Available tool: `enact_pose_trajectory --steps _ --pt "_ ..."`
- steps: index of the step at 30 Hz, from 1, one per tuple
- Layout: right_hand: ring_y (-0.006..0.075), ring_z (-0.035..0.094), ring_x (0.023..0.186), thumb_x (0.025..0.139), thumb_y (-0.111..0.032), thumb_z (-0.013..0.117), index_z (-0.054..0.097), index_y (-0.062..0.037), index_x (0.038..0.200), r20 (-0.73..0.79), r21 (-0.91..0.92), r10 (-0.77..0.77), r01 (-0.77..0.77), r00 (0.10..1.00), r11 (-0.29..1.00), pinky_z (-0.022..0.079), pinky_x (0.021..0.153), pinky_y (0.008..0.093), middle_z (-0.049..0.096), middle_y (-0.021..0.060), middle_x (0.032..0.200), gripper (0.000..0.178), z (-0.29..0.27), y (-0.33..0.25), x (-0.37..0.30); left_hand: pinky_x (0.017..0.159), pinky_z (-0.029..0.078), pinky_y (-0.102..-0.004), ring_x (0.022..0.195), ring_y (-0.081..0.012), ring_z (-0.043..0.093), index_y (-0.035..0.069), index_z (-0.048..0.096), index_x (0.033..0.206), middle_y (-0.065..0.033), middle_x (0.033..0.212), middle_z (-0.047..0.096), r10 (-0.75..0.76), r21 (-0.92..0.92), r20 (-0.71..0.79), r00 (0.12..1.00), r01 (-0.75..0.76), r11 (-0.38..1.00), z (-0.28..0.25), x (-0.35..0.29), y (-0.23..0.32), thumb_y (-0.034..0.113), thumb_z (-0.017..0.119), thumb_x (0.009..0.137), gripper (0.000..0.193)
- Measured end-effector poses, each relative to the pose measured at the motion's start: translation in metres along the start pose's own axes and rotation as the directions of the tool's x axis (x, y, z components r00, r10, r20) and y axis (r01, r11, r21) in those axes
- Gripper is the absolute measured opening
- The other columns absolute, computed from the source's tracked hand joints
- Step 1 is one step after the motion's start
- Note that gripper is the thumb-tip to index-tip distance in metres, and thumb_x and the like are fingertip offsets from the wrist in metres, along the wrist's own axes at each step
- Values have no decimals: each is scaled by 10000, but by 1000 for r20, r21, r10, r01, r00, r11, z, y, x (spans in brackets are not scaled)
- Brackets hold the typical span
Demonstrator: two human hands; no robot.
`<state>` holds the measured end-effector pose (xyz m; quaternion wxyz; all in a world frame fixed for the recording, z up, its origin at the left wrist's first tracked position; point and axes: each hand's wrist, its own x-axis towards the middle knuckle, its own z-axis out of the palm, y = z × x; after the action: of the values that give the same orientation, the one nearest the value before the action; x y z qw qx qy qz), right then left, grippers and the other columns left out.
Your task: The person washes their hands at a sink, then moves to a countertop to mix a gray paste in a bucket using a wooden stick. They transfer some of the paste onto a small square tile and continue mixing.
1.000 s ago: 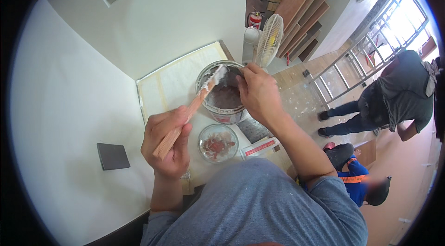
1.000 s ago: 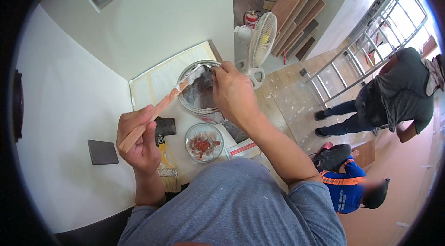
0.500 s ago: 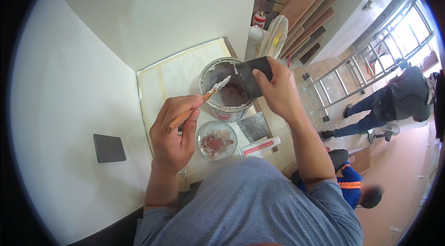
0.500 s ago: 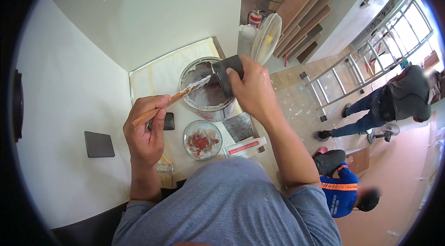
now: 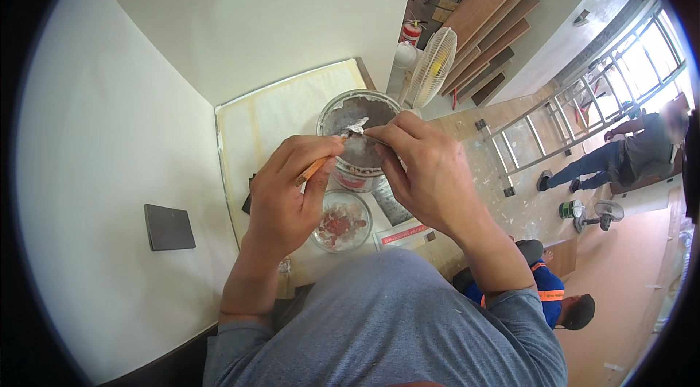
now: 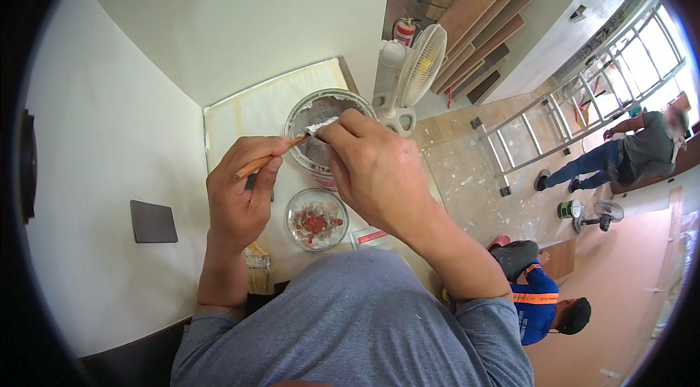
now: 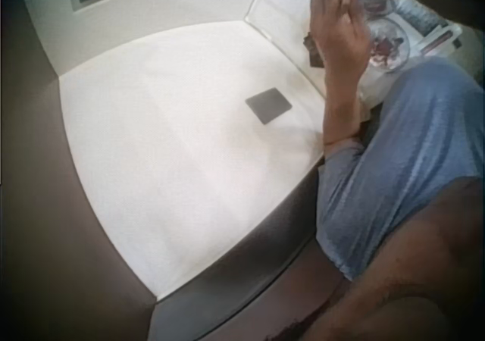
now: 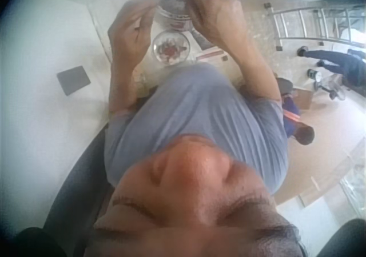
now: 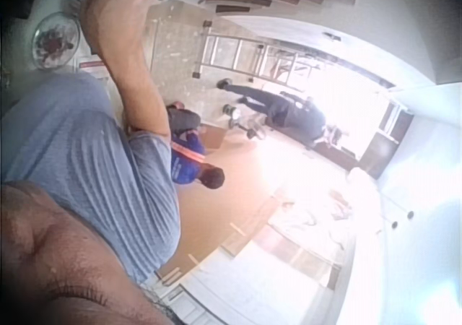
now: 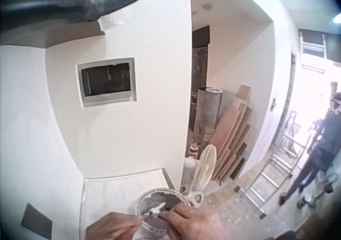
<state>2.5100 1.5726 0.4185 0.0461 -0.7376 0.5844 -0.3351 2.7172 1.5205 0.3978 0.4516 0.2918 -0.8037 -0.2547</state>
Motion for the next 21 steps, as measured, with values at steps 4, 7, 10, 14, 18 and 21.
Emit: enact_pose_trajectory --steps 4,7,10,14,18,21 --pt "340 690 832 890 -63 648 675 -50 1090 17 7 11 -11 1000 1000 567 688 455 630 118 945 202 0 -3 -2 841 574 -347 990 -267 721 36 700 1101 -116 1073 728 29 -5 3 1000 -29 1000 5 1 0 -25 674 941 173" --pt "345 692 829 892 -60 643 659 -39 1100 17 2 29 -29 999 1000 571 693 460 633 124 974 209 5 -1 -4 835 574 -348 982 -264 720 36 700 1089 -108 1058 730 73 33 -16 997 -72 997 8 0 1 -31 686 926 176" --pt "353 693 824 892 -55 637 649 -26 1106 18 -3 44 -44 999 999 575 697 466 636 131 999 216 9 4 -3 825 578 -348 971 -263 721 37 702 1076 -106 1054 732 92 37 -42 995 -91 995 10 -3 -3 -41 695 914 180" --pt "370 693 813 890 -53 633 641 -14 1097 4 -21 39 -39 999 999 574 697 474 636 143 1005 211 16 3 0 807 585 -343 957 -267 726 33 706 1063 -113 1071 736 102 23 -65 993 -101 995 11 -5 -6 -52 704 903 182" --pt "387 695 807 883 -51 635 631 -4 1061 8 -39 47 -47 999 998 572 699 482 631 156 1001 185 23 7 3 799 589 -335 950 -269 730 23 707 1057 -129 1066 741 116 36 -98 988 -113 993 10 -6 -5 -57 703 906 171" --pt "391 695 808 876 -42 636 627 5 1021 -1 -41 40 -40 999 998 570 700 485 628 163 984 153 24 9 7 800 590 -337 947 -269 732 17 708 1059 -140 1062 743 107 10 -128 986 -106 994 9 -7 -4 -61 698 913 165"
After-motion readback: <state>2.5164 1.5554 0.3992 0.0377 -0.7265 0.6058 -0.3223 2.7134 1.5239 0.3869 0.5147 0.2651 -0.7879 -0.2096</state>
